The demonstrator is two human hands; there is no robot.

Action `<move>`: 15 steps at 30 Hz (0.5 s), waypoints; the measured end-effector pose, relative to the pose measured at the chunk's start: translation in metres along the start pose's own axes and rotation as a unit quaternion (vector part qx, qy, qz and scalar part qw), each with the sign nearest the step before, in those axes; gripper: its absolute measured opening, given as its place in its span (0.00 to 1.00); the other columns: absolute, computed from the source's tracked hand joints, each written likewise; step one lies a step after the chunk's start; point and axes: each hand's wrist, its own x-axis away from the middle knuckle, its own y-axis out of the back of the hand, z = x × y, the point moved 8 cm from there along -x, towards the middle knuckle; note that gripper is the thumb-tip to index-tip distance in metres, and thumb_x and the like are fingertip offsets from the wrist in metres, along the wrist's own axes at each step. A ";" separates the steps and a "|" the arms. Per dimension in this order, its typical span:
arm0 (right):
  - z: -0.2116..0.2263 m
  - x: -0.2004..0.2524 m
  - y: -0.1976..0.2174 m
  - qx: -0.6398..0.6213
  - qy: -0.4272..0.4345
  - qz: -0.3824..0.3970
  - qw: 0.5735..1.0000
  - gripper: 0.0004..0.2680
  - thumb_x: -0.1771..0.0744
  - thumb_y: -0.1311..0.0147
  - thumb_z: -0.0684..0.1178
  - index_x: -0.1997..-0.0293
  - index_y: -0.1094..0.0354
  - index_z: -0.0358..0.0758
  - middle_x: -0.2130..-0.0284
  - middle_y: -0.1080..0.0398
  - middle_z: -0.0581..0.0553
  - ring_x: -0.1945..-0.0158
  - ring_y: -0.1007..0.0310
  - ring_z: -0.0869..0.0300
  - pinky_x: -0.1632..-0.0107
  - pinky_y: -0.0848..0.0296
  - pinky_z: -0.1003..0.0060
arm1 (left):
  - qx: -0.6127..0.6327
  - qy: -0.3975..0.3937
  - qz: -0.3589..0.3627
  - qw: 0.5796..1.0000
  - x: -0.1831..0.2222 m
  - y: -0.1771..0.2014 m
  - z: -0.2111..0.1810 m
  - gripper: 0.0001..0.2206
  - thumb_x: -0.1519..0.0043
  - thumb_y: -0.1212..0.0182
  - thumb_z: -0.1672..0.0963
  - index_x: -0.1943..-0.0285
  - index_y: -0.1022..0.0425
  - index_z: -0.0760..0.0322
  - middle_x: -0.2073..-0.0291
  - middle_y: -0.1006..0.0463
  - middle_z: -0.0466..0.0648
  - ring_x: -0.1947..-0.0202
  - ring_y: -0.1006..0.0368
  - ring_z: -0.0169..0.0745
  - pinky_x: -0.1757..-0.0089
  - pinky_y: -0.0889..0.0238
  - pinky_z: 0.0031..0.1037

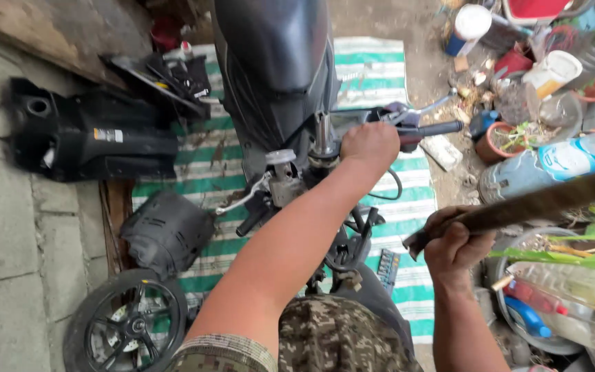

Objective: Repairing the steering assembly of a motorcycle using a wrench and a metal pipe

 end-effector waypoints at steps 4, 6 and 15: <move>-0.073 -0.031 -0.077 0.089 -0.121 0.131 0.980 0.11 0.25 0.53 0.57 0.52 0.38 0.38 0.71 0.28 0.26 0.63 0.28 0.25 0.62 0.35 0.37 | -0.009 0.023 -0.021 0.999 -0.023 0.018 0.001 0.21 0.34 0.58 0.58 0.57 0.10 0.60 0.57 0.09 0.55 0.49 0.13 0.65 0.50 0.20 0.59; -0.073 -0.022 -0.076 0.128 -0.169 0.188 0.959 0.14 0.24 0.53 0.59 0.45 0.41 0.35 0.67 0.28 0.17 0.59 0.28 0.14 0.63 0.40 0.27 | 0.009 0.065 -0.032 0.997 -0.024 0.016 0.010 0.22 0.32 0.59 0.57 0.54 0.10 0.58 0.55 0.09 0.52 0.47 0.13 0.64 0.49 0.20 0.59; -0.024 0.005 -0.073 0.157 -0.331 0.241 0.899 0.13 0.27 0.48 0.48 0.40 0.40 0.28 0.57 0.27 0.08 0.45 0.30 0.11 0.39 0.35 0.17 | -0.015 0.031 -0.028 0.999 -0.007 -0.045 0.013 0.19 0.32 0.54 0.60 0.57 0.09 0.60 0.59 0.09 0.53 0.52 0.11 0.61 0.55 0.18 0.56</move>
